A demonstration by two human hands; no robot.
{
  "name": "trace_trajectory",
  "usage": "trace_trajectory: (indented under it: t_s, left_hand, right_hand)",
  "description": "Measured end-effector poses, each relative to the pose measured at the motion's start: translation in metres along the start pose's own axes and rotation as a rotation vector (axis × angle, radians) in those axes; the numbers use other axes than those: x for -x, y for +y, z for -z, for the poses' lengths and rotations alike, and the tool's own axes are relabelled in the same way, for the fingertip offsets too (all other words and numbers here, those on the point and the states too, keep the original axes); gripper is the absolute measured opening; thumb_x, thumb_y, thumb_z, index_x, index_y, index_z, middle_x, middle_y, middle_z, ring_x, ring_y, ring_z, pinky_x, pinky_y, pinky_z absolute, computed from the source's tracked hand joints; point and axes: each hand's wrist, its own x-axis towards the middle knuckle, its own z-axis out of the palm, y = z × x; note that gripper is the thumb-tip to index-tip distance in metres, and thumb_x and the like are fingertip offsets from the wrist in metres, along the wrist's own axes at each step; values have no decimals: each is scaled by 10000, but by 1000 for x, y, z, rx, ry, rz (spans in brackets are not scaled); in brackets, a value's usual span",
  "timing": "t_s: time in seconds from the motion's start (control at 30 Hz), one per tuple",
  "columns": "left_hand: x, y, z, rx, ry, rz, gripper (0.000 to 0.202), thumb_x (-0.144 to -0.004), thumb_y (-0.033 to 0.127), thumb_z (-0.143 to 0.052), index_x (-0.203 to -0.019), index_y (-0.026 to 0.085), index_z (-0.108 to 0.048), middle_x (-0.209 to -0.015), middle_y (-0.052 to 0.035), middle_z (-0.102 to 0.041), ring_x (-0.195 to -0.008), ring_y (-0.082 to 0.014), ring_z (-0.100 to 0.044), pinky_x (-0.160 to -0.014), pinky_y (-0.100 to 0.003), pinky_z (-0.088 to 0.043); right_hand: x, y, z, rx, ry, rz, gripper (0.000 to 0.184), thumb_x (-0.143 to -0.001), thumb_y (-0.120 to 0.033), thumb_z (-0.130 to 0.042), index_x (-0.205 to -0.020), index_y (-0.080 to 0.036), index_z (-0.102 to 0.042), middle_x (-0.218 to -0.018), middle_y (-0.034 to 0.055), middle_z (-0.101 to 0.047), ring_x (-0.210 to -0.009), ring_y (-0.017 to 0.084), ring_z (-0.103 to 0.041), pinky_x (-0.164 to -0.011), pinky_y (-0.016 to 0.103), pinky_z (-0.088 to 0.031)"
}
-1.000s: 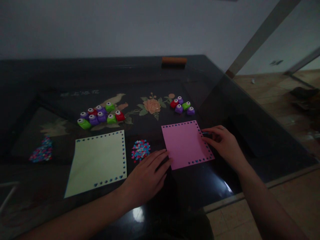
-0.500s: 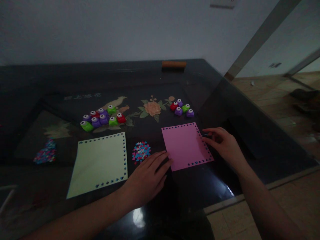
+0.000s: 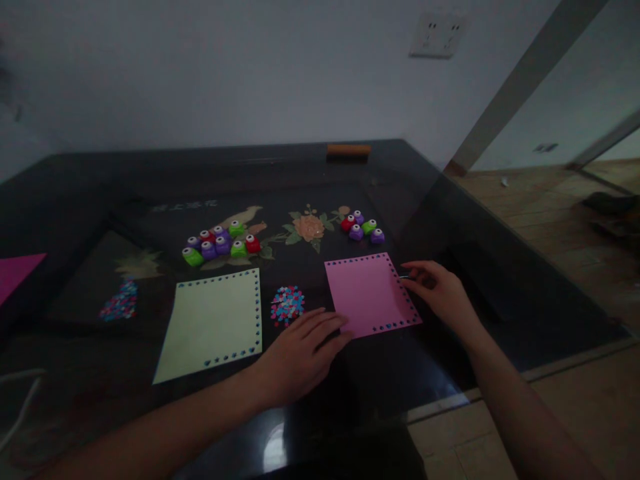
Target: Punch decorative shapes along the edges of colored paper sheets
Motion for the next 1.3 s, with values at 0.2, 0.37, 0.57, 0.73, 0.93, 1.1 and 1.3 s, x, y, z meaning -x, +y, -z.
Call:
trace_trajectory:
  t_s: [0.2, 0.37, 0.57, 0.73, 0.93, 1.1, 1.3]
  left_hand:
    - [2, -5, 34, 6, 40, -32, 405, -860, 77, -436, -1242, 182, -520, -1244, -101, -606, -1161, -200, -541, -1030, -404, -430]
    - [39, -55, 63, -31, 122, 242, 316, -894, 137, -431, -1167, 203, -578, -1171, -93, -638, -1083, -217, -587, -929, -398, -491]
    - [85, -112, 81, -13, 306, 694, 260, -917, 286, -419, -1080, 197, -601, -1095, -65, -661, -1033, -224, -604, -936, -417, -475]
    - [95, -122, 88, -36, 238, 680, 265, -897, 295, -424, -1066, 194, -601, -1103, -82, -650, -1055, -235, -592, -949, -426, -461]
    - [99, -121, 91, -26, 170, 598, 267, -900, 287, -432, -1095, 192, -588, -1147, -81, -621, -1120, -221, -548, -1004, -432, -414]
    - [103, -124, 90, -32, 66, 584, 352, -887, 357, -483, -1177, 171, -556, -1215, -112, -571, -1170, -249, -508, -1015, -457, -393]
    - [109, -125, 85, -45, -12, 631, 565, -810, 488, -595, -1260, 157, -514, -1268, -152, -522, -1190, -297, -483, -998, -479, -393]
  right_hand:
    - [-1, 0, -2, -1, 26, 10, 308, -722, -429, -665, -915, -190, -687, -758, 42, -615, -633, 179, -554, -591, 338, -458]
    - [-3, 5, -3, -12, 27, 13, 332, -721, -433, -670, -931, -176, -688, -767, 45, -620, -644, 184, -558, -614, 347, -461]
    - [-5, 6, -2, -63, 37, -9, 349, -712, -448, -681, -933, -178, -695, -781, 48, -641, -685, 200, -595, -667, 366, -477]
    - [-7, -20, -3, -157, 41, -14, 334, -729, -439, -682, -946, -185, -693, -820, 60, -665, -746, 211, -615, -676, 354, -483]
    - [-15, -104, -34, -167, -153, 217, 229, -775, -346, -647, -939, -190, -685, -901, 60, -673, -803, 198, -616, -713, 346, -483]
    - [-23, -162, -93, -174, -353, 406, 264, -791, -198, -632, -1052, -159, -638, -883, 57, -657, -787, 171, -615, -652, 290, -481]
    - [-34, -182, -159, 186, -439, 655, 405, -806, -286, -658, -1171, -123, -596, -1151, 133, -598, -1085, 243, -542, -922, 366, -443]
